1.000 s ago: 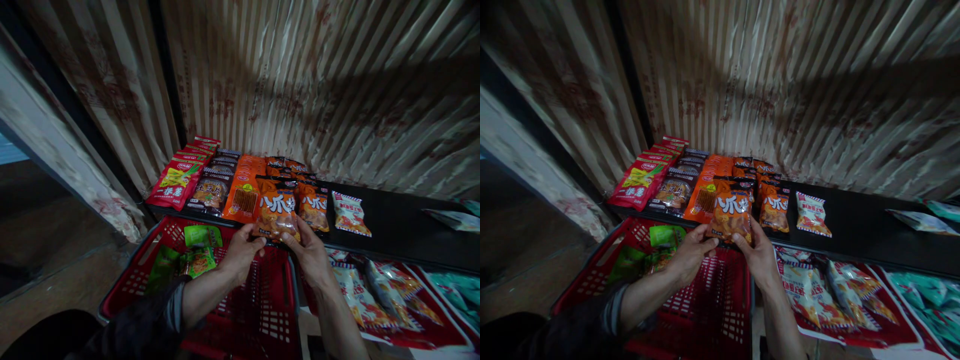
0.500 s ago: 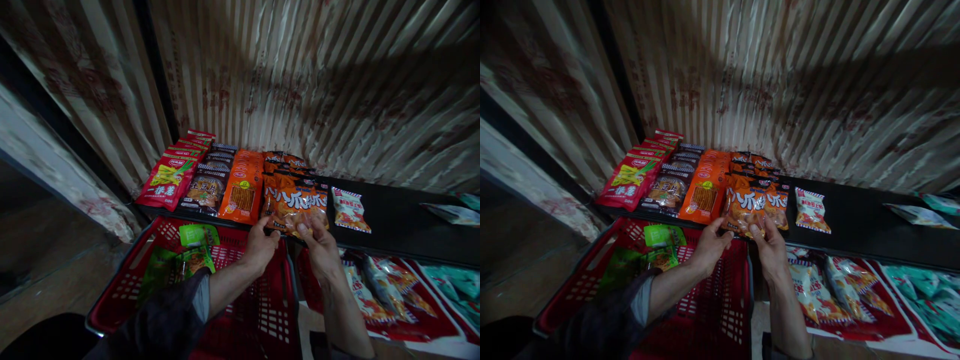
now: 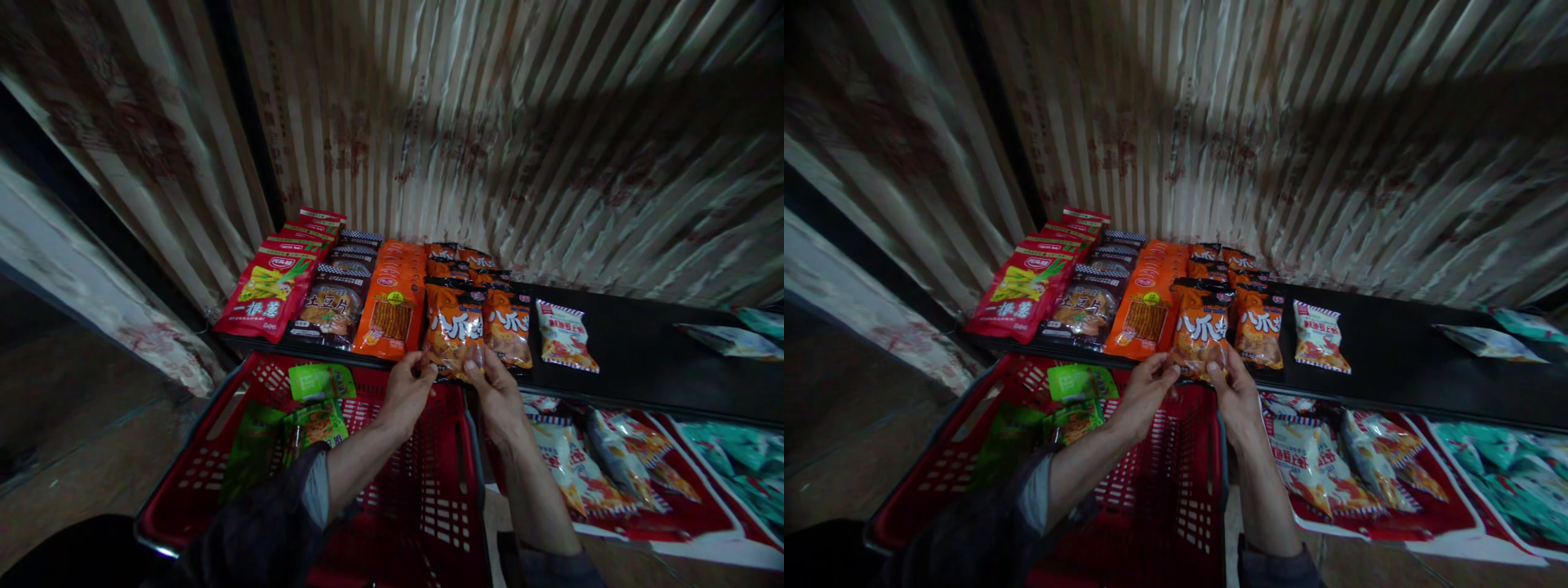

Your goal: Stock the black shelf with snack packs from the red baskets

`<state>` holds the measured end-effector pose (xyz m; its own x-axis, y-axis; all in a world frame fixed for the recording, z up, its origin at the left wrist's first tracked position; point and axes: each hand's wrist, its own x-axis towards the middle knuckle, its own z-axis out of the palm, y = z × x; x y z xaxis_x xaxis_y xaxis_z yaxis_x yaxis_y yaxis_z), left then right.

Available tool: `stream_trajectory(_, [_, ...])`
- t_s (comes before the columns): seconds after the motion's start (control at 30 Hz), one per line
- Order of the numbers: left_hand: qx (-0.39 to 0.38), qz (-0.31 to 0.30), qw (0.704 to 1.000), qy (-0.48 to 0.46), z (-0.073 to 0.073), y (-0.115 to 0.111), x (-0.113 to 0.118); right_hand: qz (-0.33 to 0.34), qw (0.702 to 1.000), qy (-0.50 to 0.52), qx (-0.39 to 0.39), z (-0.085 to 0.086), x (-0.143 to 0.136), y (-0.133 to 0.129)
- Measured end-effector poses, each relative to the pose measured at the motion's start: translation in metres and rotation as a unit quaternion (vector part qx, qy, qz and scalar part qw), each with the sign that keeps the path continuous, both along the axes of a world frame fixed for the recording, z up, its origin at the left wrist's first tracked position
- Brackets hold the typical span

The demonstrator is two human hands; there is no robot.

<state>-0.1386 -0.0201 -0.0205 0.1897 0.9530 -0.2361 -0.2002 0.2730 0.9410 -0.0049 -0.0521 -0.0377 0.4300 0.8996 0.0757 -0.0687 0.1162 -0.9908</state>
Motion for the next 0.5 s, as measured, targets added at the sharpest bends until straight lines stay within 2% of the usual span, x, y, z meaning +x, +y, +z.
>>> stream_trajectory(0.27, [0.020, -0.006, 0.999, 0.048, -0.012, 0.009, 0.001, -0.020, 1.000, 0.009, -0.004, -0.006, 0.000, 0.004])
stream_trajectory(0.5, [0.079, -0.006, 0.992, 0.097, -0.023, 0.014, 0.005, -0.031, 0.999, 0.007, 0.000, -0.010, 0.004, 0.005])
